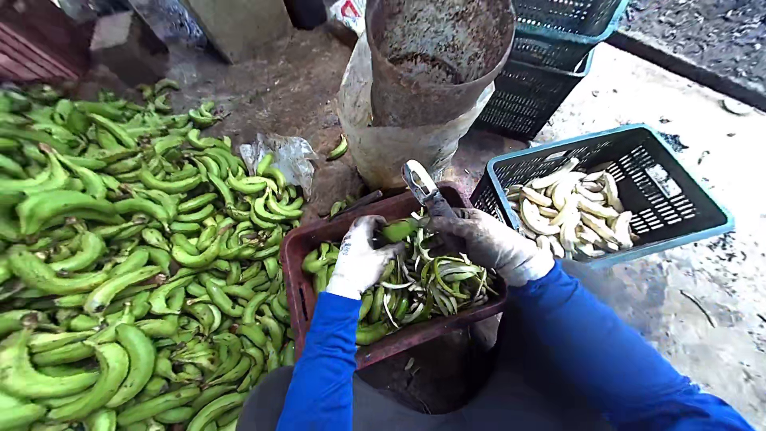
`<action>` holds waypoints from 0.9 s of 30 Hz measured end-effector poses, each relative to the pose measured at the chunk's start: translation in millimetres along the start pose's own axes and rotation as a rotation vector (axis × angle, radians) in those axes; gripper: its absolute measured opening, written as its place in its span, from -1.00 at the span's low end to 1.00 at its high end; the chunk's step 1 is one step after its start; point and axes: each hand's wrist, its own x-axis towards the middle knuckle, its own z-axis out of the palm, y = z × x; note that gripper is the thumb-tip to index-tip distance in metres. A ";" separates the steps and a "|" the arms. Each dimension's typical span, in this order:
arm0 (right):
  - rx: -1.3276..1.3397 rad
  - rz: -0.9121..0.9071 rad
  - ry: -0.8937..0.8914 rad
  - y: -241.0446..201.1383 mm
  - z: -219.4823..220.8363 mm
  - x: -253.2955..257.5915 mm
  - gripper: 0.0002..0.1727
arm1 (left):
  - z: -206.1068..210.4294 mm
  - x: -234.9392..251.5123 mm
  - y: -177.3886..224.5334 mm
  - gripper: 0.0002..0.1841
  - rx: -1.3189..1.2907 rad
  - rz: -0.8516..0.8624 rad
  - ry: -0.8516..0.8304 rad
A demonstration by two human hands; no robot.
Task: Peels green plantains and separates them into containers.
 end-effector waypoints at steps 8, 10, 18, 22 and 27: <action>-0.563 -0.270 0.460 9.9 4.1 1.3 -0.53 | 7.5 2.4 5.3 -0.41 -0.427 0.011 0.224; -0.569 -0.297 0.466 6.6 7.3 -9.3 -0.51 | 11.4 -0.3 10.0 -0.47 -0.399 0.019 0.231; -0.526 -0.286 0.273 18.0 13.5 -33.1 -0.59 | 29.8 -10.3 37.1 -0.51 -0.398 0.144 0.385; -0.671 -0.205 0.165 28.2 20.1 -28.0 -0.59 | 37.4 -19.7 43.9 -0.49 -0.468 0.186 0.420; -0.687 -0.125 0.090 20.7 22.5 -17.7 -0.60 | 37.6 -15.9 29.0 -0.51 -0.598 0.045 0.435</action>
